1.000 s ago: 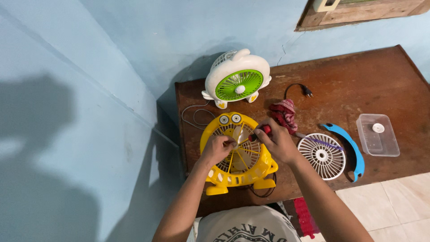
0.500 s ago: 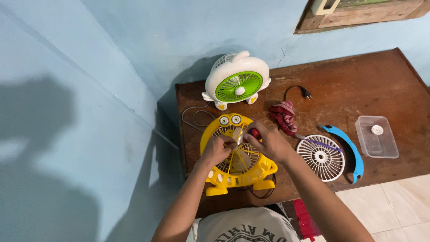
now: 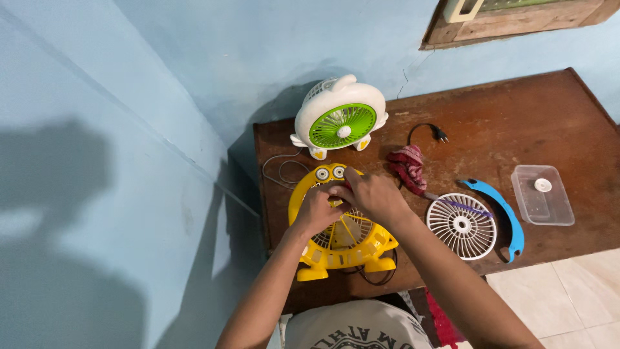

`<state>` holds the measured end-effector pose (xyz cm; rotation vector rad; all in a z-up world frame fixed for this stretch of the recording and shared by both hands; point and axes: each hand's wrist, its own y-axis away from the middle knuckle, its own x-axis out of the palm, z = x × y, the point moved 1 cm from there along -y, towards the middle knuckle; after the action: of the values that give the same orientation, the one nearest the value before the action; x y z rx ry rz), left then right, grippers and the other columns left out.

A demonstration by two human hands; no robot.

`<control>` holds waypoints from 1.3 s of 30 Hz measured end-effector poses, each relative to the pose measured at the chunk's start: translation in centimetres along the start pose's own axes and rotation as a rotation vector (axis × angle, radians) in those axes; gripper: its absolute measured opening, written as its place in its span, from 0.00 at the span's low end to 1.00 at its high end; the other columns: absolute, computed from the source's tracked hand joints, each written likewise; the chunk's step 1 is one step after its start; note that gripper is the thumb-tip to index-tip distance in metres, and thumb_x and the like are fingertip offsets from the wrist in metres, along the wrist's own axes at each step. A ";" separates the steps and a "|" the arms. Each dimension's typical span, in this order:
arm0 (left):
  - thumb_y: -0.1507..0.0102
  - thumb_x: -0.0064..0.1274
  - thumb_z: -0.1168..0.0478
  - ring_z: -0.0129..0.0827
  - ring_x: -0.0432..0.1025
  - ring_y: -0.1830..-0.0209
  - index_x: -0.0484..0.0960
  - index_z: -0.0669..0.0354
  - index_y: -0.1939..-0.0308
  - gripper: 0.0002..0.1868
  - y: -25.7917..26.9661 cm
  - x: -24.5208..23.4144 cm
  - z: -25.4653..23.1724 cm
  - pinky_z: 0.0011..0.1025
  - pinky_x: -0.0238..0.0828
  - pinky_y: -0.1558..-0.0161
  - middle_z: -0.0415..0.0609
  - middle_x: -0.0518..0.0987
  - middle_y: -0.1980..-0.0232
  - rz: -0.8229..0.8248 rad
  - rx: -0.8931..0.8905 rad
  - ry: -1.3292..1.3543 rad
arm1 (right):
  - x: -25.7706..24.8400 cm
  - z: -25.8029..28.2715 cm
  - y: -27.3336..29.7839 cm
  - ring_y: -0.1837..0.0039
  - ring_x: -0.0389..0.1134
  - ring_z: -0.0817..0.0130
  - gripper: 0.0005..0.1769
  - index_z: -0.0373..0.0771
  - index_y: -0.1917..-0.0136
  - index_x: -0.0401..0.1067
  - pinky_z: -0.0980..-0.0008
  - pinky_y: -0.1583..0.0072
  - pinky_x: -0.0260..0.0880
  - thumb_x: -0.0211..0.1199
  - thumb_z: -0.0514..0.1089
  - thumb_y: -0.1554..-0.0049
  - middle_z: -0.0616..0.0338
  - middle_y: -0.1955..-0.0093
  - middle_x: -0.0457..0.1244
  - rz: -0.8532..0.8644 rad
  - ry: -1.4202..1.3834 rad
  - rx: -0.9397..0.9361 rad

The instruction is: The person assembles a yellow desk fan by cleaning a small white plastic cap with a toothbrush, then using a screwdriver to secure the fan blade hub. The person attaches the front grille and places the cleaned cap onto the center of the grille.

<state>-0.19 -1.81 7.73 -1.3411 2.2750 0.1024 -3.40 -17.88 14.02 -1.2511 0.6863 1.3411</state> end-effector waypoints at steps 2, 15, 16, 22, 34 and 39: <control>0.40 0.61 0.63 0.42 0.83 0.68 0.83 0.59 0.55 0.10 -0.3 0.3 0.1 0.35 0.79 0.62 0.52 0.85 0.64 0.048 -0.185 0.052 | -1.0 0.6 -0.1 0.64 0.72 0.44 0.26 0.38 0.52 0.67 0.50 0.63 0.71 0.58 0.65 0.38 0.46 0.67 0.68 0.041 -0.013 -0.004; 0.40 0.61 0.67 0.45 0.82 0.57 0.81 0.63 0.52 0.12 0.4 0.7 2.1 0.36 0.79 0.56 0.53 0.86 0.56 -0.009 0.180 -0.006 | -2.9 0.2 0.7 0.47 0.72 0.47 0.18 0.40 0.43 0.75 0.55 0.46 0.72 0.67 0.41 0.48 0.48 0.48 0.69 0.060 -0.277 -0.286; 0.40 0.60 0.68 0.46 0.82 0.56 0.81 0.63 0.52 0.13 0.5 0.8 2.2 0.37 0.78 0.55 0.54 0.85 0.56 -0.013 0.185 -0.010 | -2.6 0.2 0.9 0.48 0.72 0.47 0.18 0.40 0.43 0.75 0.55 0.46 0.72 0.67 0.42 0.48 0.48 0.49 0.69 0.075 -0.264 -0.279; 0.38 0.59 0.68 0.48 0.80 0.52 0.80 0.64 0.50 0.13 0.9 1.0 2.1 0.38 0.77 0.52 0.56 0.85 0.54 0.002 0.162 0.049 | -1.8 0.3 1.4 0.47 0.71 0.47 0.18 0.39 0.42 0.74 0.55 0.46 0.73 0.66 0.43 0.46 0.48 0.47 0.69 0.012 -0.201 -0.306; 0.40 0.57 0.71 0.52 0.78 0.54 0.78 0.62 0.50 0.14 0.9 1.3 0.8 0.41 0.76 0.55 0.56 0.82 0.54 -0.015 0.166 0.038 | -1.7 0.3 1.6 0.61 0.72 0.50 0.20 0.40 0.54 0.73 0.54 0.59 0.73 0.65 0.60 0.43 0.52 0.59 0.67 0.013 0.100 -0.130; 0.40 0.57 0.72 0.51 0.79 0.52 0.79 0.62 0.50 0.14 1.0 1.5 2.1 0.41 0.77 0.53 0.56 0.82 0.54 0.017 0.257 0.017 | -3.3 1.1 1.6 0.59 0.72 0.48 0.20 0.40 0.50 0.75 0.53 0.58 0.73 0.68 0.55 0.49 0.49 0.56 0.68 0.020 -0.037 -0.192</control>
<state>-0.84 -1.79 5.00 -1.1926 2.2244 -0.1900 -5.80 -18.27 16.96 -1.3712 0.5554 1.4697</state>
